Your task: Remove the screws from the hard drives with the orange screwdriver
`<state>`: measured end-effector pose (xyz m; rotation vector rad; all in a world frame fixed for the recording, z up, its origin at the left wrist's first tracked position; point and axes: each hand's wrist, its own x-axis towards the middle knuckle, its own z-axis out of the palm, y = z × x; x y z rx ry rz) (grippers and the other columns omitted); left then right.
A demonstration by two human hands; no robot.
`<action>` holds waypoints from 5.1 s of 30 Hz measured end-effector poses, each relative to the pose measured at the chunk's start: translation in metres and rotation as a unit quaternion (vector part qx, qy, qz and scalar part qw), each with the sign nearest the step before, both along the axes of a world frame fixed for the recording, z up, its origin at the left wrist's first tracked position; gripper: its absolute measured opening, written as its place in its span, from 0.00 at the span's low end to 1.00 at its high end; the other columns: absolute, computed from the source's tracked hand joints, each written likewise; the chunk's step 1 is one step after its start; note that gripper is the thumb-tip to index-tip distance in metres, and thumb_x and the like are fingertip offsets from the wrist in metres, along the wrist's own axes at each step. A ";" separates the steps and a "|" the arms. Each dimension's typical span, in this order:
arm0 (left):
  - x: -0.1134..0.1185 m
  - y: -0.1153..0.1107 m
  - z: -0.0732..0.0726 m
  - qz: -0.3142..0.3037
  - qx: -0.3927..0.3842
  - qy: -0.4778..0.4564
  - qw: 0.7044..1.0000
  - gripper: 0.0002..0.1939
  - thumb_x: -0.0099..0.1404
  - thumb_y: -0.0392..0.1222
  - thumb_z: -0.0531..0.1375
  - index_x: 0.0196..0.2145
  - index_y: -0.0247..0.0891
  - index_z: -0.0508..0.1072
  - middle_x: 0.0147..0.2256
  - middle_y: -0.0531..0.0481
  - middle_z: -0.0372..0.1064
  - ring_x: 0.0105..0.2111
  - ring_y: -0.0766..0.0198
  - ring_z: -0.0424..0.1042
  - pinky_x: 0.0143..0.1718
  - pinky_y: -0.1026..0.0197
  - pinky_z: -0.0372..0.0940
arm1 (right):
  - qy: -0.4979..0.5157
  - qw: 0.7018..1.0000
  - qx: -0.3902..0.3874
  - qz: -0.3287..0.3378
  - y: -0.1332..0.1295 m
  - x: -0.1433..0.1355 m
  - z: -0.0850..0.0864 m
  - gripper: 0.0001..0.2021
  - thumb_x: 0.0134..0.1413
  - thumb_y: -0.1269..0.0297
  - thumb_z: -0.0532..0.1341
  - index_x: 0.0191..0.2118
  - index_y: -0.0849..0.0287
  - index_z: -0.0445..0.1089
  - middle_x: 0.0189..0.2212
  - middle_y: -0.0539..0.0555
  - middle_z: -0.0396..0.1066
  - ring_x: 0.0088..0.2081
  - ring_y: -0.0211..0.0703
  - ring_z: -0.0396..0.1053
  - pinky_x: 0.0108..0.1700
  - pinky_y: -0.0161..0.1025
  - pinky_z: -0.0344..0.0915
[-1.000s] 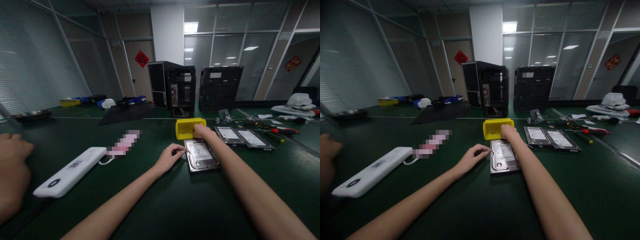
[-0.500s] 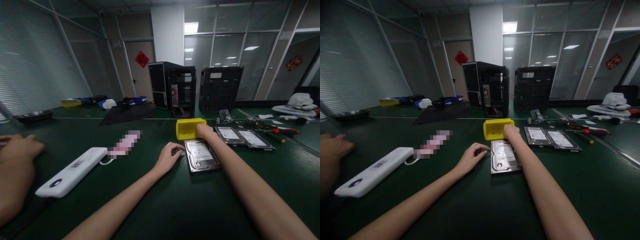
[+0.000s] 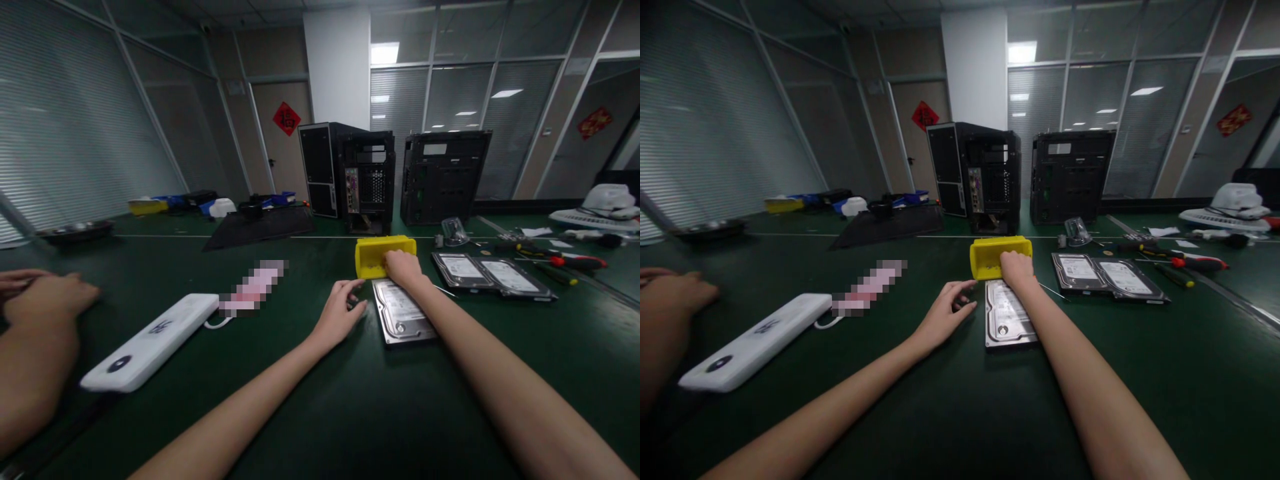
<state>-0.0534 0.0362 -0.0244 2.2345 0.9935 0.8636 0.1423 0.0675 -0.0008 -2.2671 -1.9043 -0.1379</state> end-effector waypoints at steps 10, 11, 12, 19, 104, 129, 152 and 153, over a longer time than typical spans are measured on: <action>-0.001 -0.002 0.002 -0.023 0.001 0.015 1.000 0.20 0.59 0.40 0.55 0.50 0.39 0.66 0.46 0.45 0.59 0.39 0.61 0.65 0.38 0.59 0.64 | 0.003 1.000 0.015 0.004 0.002 0.001 -0.004 0.16 0.56 0.63 0.50 0.45 0.60 0.70 0.42 0.62 0.70 0.43 0.52 0.69 0.41 0.42 0.63; -0.001 -0.002 0.003 -0.023 0.001 0.017 1.000 0.20 0.59 0.40 0.55 0.50 0.39 0.66 0.46 0.45 0.59 0.39 0.61 0.65 0.38 0.59 0.64 | 0.003 1.000 0.016 0.005 0.001 0.001 -0.003 0.15 0.56 0.63 0.51 0.44 0.60 0.70 0.42 0.62 0.70 0.43 0.52 0.69 0.41 0.41 0.63; -0.001 -0.002 0.003 -0.023 0.001 0.018 1.000 0.20 0.59 0.40 0.55 0.50 0.39 0.66 0.46 0.45 0.59 0.39 0.61 0.65 0.39 0.59 0.64 | 0.002 1.000 0.018 0.006 0.001 0.000 -0.003 0.15 0.55 0.63 0.51 0.44 0.61 0.70 0.42 0.63 0.70 0.43 0.51 0.69 0.41 0.41 0.63; -0.001 -0.002 0.003 -0.020 0.001 0.023 1.000 0.21 0.59 0.39 0.55 0.51 0.39 0.65 0.47 0.45 0.59 0.39 0.61 0.65 0.39 0.58 0.64 | -0.005 0.999 0.032 0.011 0.002 0.001 -0.005 0.15 0.56 0.64 0.50 0.42 0.61 0.70 0.40 0.62 0.71 0.42 0.51 0.69 0.40 0.42 0.63; 0.044 0.049 0.010 -0.128 0.046 0.103 0.985 0.19 0.66 0.51 0.47 0.48 0.42 0.69 0.47 0.47 0.68 0.48 0.56 0.64 0.51 0.51 0.57 | 0.650 0.759 -0.027 0.043 -0.060 0.058 -0.034 0.15 0.54 0.53 0.51 0.26 0.61 0.58 0.15 0.46 0.60 0.13 0.27 0.52 0.14 0.26 0.46; 0.039 0.043 0.025 -0.192 -0.015 0.064 0.979 0.14 0.65 0.45 0.51 0.43 0.42 0.72 0.42 0.50 0.70 0.43 0.60 0.68 0.45 0.59 0.61 | 0.611 0.780 0.064 0.119 -0.061 0.036 -0.036 0.16 0.50 0.52 0.56 0.31 0.62 0.62 0.18 0.46 0.65 0.14 0.27 0.54 0.14 0.27 0.52; 0.040 0.045 0.023 -0.241 -0.071 0.056 0.966 0.14 0.65 0.45 0.52 0.43 0.39 0.73 0.41 0.51 0.72 0.42 0.62 0.69 0.44 0.63 0.60 | 0.661 0.741 0.030 0.113 -0.067 0.056 -0.032 0.16 0.38 0.62 0.67 0.34 0.63 0.67 0.18 0.44 0.64 0.14 0.25 0.55 0.15 0.26 0.49; 0.041 0.045 0.023 -0.241 -0.075 0.054 0.966 0.14 0.65 0.45 0.52 0.43 0.39 0.73 0.41 0.51 0.72 0.42 0.62 0.69 0.44 0.63 0.60 | 0.656 0.746 0.021 0.113 -0.067 0.056 -0.032 0.15 0.38 0.62 0.67 0.34 0.64 0.67 0.16 0.43 0.63 0.14 0.25 0.55 0.15 0.26 0.49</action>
